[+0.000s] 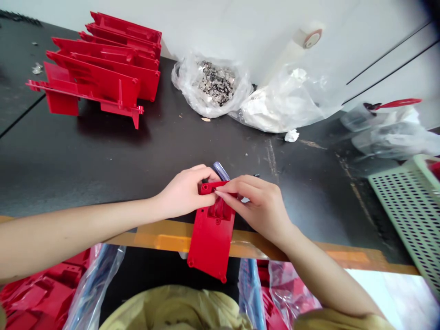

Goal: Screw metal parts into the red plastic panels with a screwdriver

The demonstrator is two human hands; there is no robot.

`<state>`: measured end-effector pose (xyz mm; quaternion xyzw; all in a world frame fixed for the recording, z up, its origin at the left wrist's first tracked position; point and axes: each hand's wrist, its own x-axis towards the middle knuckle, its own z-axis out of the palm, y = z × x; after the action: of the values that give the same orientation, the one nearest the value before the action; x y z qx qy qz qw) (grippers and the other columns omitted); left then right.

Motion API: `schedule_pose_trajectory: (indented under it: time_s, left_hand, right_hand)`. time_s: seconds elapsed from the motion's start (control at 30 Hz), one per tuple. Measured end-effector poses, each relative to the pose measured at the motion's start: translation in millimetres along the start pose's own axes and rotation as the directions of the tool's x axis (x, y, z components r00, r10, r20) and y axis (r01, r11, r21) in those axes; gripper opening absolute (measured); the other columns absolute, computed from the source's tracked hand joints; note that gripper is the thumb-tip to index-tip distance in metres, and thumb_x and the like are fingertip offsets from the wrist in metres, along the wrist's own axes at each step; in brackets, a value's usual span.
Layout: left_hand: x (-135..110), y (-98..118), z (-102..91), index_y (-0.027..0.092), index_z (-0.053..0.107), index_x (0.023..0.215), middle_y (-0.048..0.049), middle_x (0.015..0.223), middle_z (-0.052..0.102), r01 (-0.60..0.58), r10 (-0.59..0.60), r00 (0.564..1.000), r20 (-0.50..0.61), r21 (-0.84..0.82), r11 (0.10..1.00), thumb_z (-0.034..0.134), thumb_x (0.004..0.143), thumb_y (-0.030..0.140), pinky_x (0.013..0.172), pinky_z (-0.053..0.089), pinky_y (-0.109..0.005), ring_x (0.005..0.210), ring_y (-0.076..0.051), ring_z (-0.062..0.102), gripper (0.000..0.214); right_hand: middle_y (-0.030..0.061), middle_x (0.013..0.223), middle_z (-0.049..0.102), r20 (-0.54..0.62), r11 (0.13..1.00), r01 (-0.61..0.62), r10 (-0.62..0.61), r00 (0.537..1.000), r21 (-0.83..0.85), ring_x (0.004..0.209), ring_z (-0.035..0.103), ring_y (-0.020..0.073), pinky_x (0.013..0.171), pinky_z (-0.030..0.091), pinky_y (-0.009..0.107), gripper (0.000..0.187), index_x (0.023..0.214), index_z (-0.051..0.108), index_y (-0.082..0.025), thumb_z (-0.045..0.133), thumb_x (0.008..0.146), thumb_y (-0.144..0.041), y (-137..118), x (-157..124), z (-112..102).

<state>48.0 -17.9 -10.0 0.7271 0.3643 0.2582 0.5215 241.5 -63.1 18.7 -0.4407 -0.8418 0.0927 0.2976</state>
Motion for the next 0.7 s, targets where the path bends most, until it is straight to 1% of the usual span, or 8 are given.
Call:
schedule_pose_trajectory:
  time_s: [0.1,0.23,0.33,0.43,0.5,0.6,0.67,0.7]
  left_hand:
    - [0,-1,0.4,0.019,0.065,0.087,0.0016,0.09,0.058,0.003,-0.003,1.0,0.003,-0.002,1.0,0.066,0.077,0.023,0.063,0.043,-0.021,0.072,-0.009,0.056,0.011]
    - [-1,-1,-0.1,0.019,0.065,0.088,0.0016,0.09,0.058,0.004,-0.004,1.0,0.003,0.015,1.0,0.067,0.077,0.023,0.063,0.042,-0.02,0.073,-0.01,0.057,0.012]
    - [0,-1,-0.3,0.018,0.065,0.087,0.0014,0.09,0.058,-0.002,0.002,1.0,0.002,0.014,1.0,0.067,0.076,0.024,0.063,0.043,-0.021,0.075,-0.01,0.058,0.012]
    - [0,-1,-0.2,0.018,0.065,0.089,0.0014,0.09,0.058,-0.004,0.004,1.0,0.0,0.019,1.0,0.067,0.076,0.023,0.063,0.043,-0.021,0.073,-0.009,0.057,0.014]
    - [0,-1,-0.2,0.018,0.066,0.09,0.0014,0.09,0.058,-0.007,0.007,1.0,-0.001,0.019,1.0,0.066,0.077,0.023,0.063,0.043,-0.021,0.072,-0.009,0.057,0.014]
    - [0,-2,-0.3,0.018,0.065,0.089,0.0013,0.09,0.058,-0.014,0.014,1.0,0.004,0.011,1.0,0.066,0.079,0.024,0.065,0.045,-0.022,0.074,-0.01,0.059,0.012]
    - [-1,-2,-0.4,0.018,0.065,0.089,0.0012,0.092,0.058,-0.004,0.004,1.0,0.009,0.0,1.0,0.065,0.08,0.026,0.065,0.046,-0.022,0.073,-0.009,0.06,0.012]
    - [-1,-1,-0.4,0.018,0.065,0.089,0.0012,0.092,0.058,0.006,-0.006,1.0,0.013,-0.007,1.0,0.065,0.081,0.026,0.065,0.046,-0.022,0.072,-0.009,0.06,0.012]
  right_hand:
    - [0.0024,0.085,0.073,-0.007,0.995,0.043,-0.044,0.999,-0.093,0.074,0.068,0.0134,0.064,0.051,0.024,0.007,0.087,0.069,-0.018,0.064,0.091,-0.017,-1,-2,4]
    - [0.0023,0.083,0.07,0.004,0.986,0.044,-0.044,0.999,-0.159,0.068,0.065,0.0111,0.058,0.047,0.023,0.011,0.086,0.071,-0.018,0.062,0.093,-0.018,-1,-3,4]
    - [0.0026,0.082,0.068,0.001,0.986,0.045,-0.045,0.999,-0.16,0.065,0.063,0.01,0.055,0.045,0.022,0.014,0.084,0.072,-0.018,0.062,0.093,-0.019,-1,-2,3]
    - [0.0037,0.084,0.07,0.007,0.989,0.061,-0.061,0.998,-0.136,0.066,0.065,0.0106,0.056,0.047,0.022,0.013,0.092,0.074,-0.017,0.061,0.092,-0.017,-2,0,3]
    - [0.0038,0.083,0.071,-0.016,0.995,0.056,-0.057,0.998,-0.078,0.065,0.064,0.0102,0.057,0.049,0.021,0.013,0.095,0.074,-0.016,0.061,0.09,-0.016,-3,1,1]
    - [0.0011,0.073,0.068,-0.107,0.999,-0.039,0.038,0.994,0.001,0.057,0.057,0.0078,0.054,0.045,0.021,0.012,0.092,0.073,-0.017,0.062,0.09,-0.017,0,4,-6]
    - [-0.0004,0.069,0.066,-0.126,0.98,-0.196,0.192,0.973,-0.019,0.054,0.052,0.0079,0.053,0.042,0.023,0.013,0.089,0.072,-0.019,0.061,0.092,-0.023,8,7,-12]
    - [-0.0007,0.068,0.065,-0.112,0.954,-0.296,0.29,0.951,-0.049,0.054,0.052,0.0087,0.054,0.041,0.024,0.013,0.087,0.071,-0.019,0.062,0.092,-0.028,13,9,-16]
